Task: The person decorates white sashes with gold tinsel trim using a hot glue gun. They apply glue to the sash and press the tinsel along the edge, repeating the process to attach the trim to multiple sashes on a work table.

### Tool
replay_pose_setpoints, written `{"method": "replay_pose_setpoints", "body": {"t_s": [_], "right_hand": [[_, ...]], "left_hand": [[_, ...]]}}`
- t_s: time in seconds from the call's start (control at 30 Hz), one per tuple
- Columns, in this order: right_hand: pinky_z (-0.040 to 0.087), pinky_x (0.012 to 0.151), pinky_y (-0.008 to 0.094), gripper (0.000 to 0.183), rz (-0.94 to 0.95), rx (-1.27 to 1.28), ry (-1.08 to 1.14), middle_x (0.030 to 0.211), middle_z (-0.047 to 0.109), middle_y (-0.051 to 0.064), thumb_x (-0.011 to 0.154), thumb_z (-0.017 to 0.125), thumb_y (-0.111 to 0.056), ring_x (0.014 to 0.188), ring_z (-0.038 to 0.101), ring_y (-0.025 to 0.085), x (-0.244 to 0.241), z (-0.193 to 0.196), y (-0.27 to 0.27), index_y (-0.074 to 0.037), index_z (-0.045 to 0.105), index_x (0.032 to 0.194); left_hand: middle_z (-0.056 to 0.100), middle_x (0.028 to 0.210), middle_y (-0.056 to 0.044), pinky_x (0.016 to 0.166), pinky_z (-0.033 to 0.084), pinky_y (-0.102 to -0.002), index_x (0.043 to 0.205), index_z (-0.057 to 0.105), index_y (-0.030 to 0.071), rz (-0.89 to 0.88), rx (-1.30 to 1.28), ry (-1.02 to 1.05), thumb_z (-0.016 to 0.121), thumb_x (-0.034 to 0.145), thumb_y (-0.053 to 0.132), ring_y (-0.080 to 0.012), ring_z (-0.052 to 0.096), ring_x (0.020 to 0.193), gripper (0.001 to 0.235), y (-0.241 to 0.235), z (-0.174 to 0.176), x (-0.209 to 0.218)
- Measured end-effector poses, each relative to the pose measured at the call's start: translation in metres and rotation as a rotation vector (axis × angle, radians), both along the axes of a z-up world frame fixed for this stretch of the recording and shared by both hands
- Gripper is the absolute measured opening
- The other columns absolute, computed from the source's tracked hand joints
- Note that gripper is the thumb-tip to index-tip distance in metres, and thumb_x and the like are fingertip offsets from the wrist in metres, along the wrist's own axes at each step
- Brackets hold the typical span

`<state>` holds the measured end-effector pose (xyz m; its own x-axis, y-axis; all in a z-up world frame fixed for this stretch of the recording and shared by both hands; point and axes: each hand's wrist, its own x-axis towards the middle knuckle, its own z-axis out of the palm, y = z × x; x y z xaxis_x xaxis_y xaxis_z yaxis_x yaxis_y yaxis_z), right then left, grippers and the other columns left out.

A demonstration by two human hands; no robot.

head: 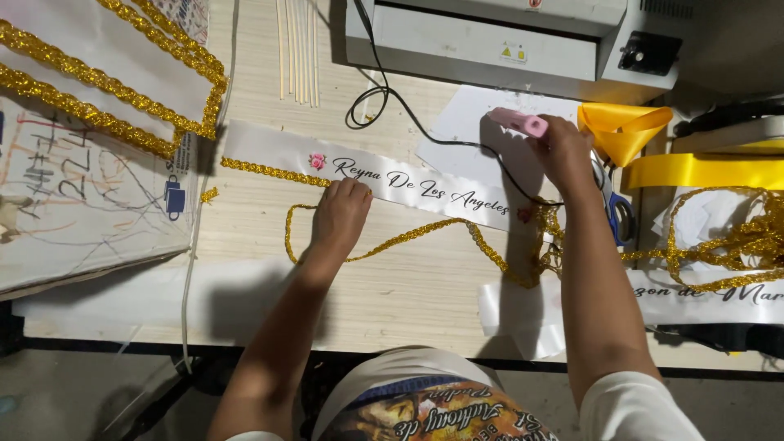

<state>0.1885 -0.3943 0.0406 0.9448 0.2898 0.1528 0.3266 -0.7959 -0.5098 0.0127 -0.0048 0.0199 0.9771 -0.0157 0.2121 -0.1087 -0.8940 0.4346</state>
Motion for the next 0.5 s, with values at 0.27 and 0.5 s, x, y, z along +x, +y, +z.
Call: {"method": "replay_pose_setpoints", "body": {"t_s": [0.27,0.5], "right_hand": [[0.057,0.083,0.035,0.024,-0.22,0.351,0.161,0.111,0.071,0.005,0.104,0.067,-0.008,0.099,0.067,0.015,0.044,-0.097,-0.062,-0.006,0.064,0.127],[0.061,0.095,0.035,0.046,-0.193,0.994,-0.061,0.133,0.065,0.013,0.107,0.074,0.002,0.111,0.07,0.021,0.005,0.045,-0.088,-0.004,0.049,0.145]], "left_hand": [[0.064,0.098,-0.007,0.086,0.054,-0.041,0.096,0.07,0.008,-0.019,-0.001,0.029,0.073,0.092,0.016,-0.0279,0.062,0.096,0.01,0.002,0.009,0.002],[0.063,0.103,-0.008,0.086,0.054,-0.04,0.097,0.071,0.007,-0.012,-0.013,0.071,0.072,0.092,0.018,-0.0281,0.062,0.098,0.012,0.006,0.002,0.007]]}}
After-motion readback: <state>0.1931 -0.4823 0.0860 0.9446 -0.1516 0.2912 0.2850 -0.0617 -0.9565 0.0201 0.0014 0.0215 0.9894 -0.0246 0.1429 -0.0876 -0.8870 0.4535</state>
